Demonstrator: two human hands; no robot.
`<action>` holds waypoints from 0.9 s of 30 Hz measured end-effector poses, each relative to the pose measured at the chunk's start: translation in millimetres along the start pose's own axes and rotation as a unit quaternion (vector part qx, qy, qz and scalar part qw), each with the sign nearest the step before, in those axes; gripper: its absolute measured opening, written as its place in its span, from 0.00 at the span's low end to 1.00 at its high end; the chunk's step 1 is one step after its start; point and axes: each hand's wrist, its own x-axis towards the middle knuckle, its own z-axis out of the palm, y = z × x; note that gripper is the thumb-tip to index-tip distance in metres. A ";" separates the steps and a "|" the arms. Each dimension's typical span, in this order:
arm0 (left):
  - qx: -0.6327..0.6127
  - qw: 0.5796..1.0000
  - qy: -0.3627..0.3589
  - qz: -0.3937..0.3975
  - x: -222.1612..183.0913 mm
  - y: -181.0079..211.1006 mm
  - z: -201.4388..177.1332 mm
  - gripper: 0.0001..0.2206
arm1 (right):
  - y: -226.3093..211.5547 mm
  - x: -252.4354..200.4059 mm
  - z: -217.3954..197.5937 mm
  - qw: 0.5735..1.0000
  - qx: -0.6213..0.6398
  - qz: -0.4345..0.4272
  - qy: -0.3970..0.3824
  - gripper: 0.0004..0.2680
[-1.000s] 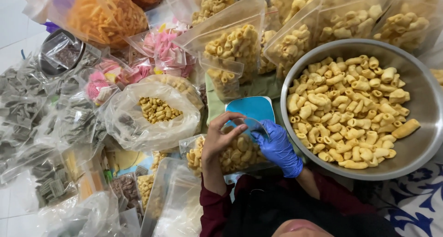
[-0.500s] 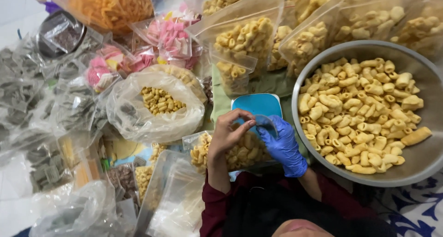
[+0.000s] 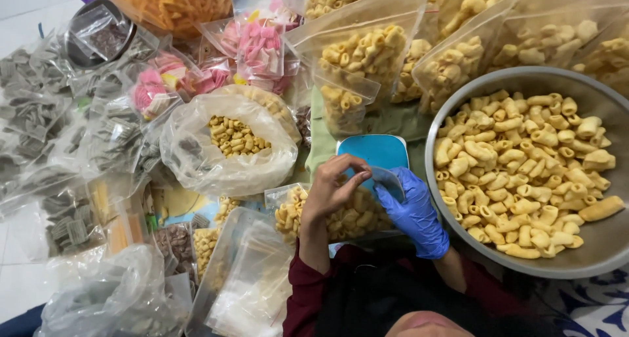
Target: The person scoops yellow puffed snacks from a large metal bowl into clear plastic bags placed on a digital scale. They seal the bags and place them aside, repeating the process for multiple bags.
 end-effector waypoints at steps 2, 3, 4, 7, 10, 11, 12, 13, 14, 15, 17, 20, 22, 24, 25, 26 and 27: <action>-0.003 1.000 -0.004 -0.001 0.8 -1.8 0.6 0.03 | 19.3 -4.0 -5.6 0.998 -0.056 0.009 -0.034 0.04; -0.004 1.000 -0.007 0.001 1.8 -2.3 0.8 0.03 | 23.7 -4.3 -8.0 0.998 -0.057 0.010 -0.031 0.04; -0.009 1.000 -0.007 0.003 2.8 -3.0 1.0 0.03 | 28.3 -4.6 -10.4 0.997 -0.059 0.002 -0.051 0.05; -0.016 1.000 -0.006 -0.001 2.6 -4.9 3.2 0.03 | 23.3 -2.4 -16.9 0.995 -0.052 -0.002 -0.085 0.07; -0.015 1.000 -0.005 -0.003 2.2 -5.7 3.9 0.03 | 25.5 1.0 -21.2 0.994 -0.047 0.000 -0.100 0.08; -0.013 1.000 -0.005 -0.001 1.4 -5.5 4.0 0.04 | 28.9 0.8 -22.2 0.993 -0.052 0.002 -0.101 0.08; -0.010 1.000 -0.008 -0.001 1.5 -5.5 3.1 0.04 | 30.0 2.5 -23.8 0.994 -0.049 0.002 -0.100 0.08; -0.011 1.000 -0.002 -0.001 0.9 -5.6 4.0 0.03 | 31.3 2.7 -26.9 0.994 -0.042 0.024 -0.097 0.08; -0.013 1.000 0.005 0.000 0.7 -6.1 5.1 0.03 | 32.9 3.2 -30.0 0.994 -0.035 0.045 -0.094 0.08; -0.016 1.000 -0.001 -0.001 1.3 -4.4 4.7 0.03 | 33.0 3.1 -30.2 0.994 -0.035 0.050 -0.090 0.08; -0.006 1.000 0.004 -0.008 3.9 -1.8 3.9 0.03 | 33.6 4.8 -30.6 0.994 -0.025 0.039 -0.101 0.08; -0.006 1.000 0.000 -0.010 3.7 -4.4 4.8 0.03 | 40.5 -2.7 -32.7 0.991 -0.014 0.069 -0.109 0.07; -0.004 1.000 -0.001 -0.013 3.9 -6.2 5.4 0.03 | 37.1 -3.7 -32.4 0.991 -0.011 0.078 -0.107 0.07; -0.002 1.000 -0.001 -0.015 3.5 -5.8 5.8 0.03 | 39.3 -5.5 -29.8 0.991 -0.009 0.086 -0.106 0.06; -0.004 1.000 0.000 -0.015 4.2 -4.6 6.0 0.03 | 42.8 -6.4 -27.6 0.992 -0.035 0.060 -0.101 0.06; -0.007 1.000 0.002 -0.014 5.1 -3.3 6.3 0.02 | 46.3 -7.3 -25.6 0.993 -0.061 0.034 -0.096 0.06; -0.008 1.000 0.001 -0.015 4.9 -4.3 6.2 0.02 | 49.3 -7.9 -23.9 0.993 -0.061 0.035 -0.094 0.06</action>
